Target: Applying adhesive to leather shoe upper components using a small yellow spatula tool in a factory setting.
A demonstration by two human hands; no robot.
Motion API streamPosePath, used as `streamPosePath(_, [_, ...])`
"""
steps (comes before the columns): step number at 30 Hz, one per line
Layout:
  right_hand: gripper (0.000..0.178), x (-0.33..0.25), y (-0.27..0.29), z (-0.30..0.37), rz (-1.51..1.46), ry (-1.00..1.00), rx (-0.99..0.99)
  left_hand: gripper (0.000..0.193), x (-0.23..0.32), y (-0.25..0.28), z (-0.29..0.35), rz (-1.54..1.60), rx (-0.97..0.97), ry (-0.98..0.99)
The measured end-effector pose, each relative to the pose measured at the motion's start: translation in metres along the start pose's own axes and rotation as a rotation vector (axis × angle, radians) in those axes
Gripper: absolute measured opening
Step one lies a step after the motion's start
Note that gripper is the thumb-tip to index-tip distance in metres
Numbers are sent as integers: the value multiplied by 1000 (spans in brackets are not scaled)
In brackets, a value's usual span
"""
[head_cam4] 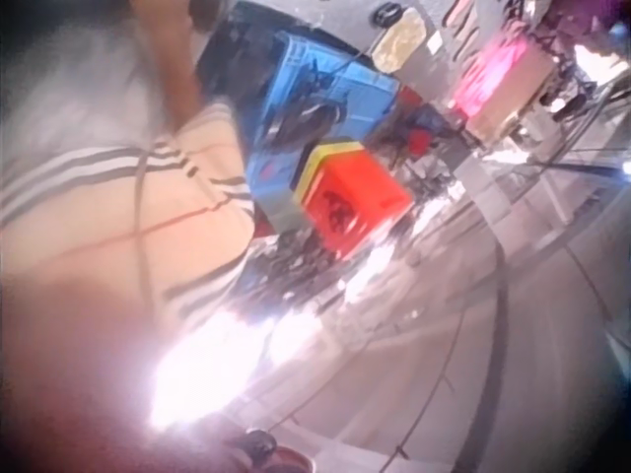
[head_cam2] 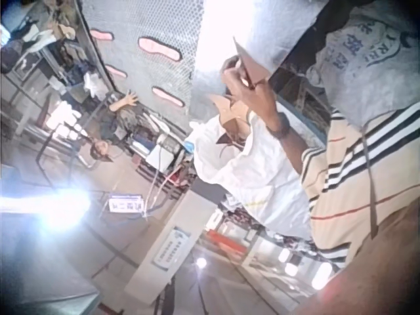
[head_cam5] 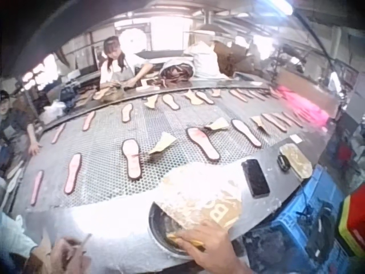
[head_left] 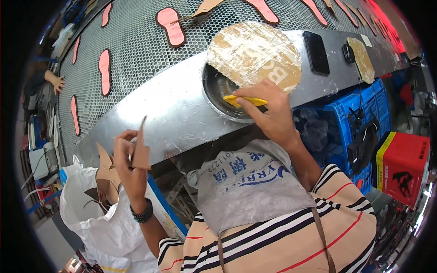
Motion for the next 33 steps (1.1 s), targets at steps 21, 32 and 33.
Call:
streamPosePath(21, [20,49,12,2,-498,-571,-116,33,54,-120,18,937,-685,591])
streamPosePath(32, [14,-5,4,-51,-582,-42,-274,56,66,-140,50,1135,-1062,713])
streamPosePath(33, [14,-9,0,-52,-538,3,-303,57,68,-139,53,1139,-1069,721])
Point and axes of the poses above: each hand's wrist, its own z-axis away from the middle knuckle, its own y-axis out of the back of the hand, x = y × z, the point moved 9 cm from there along -z, towards the middle knuckle, and after that the axes turned 11 degrees about -z, right-handed, at the moved point
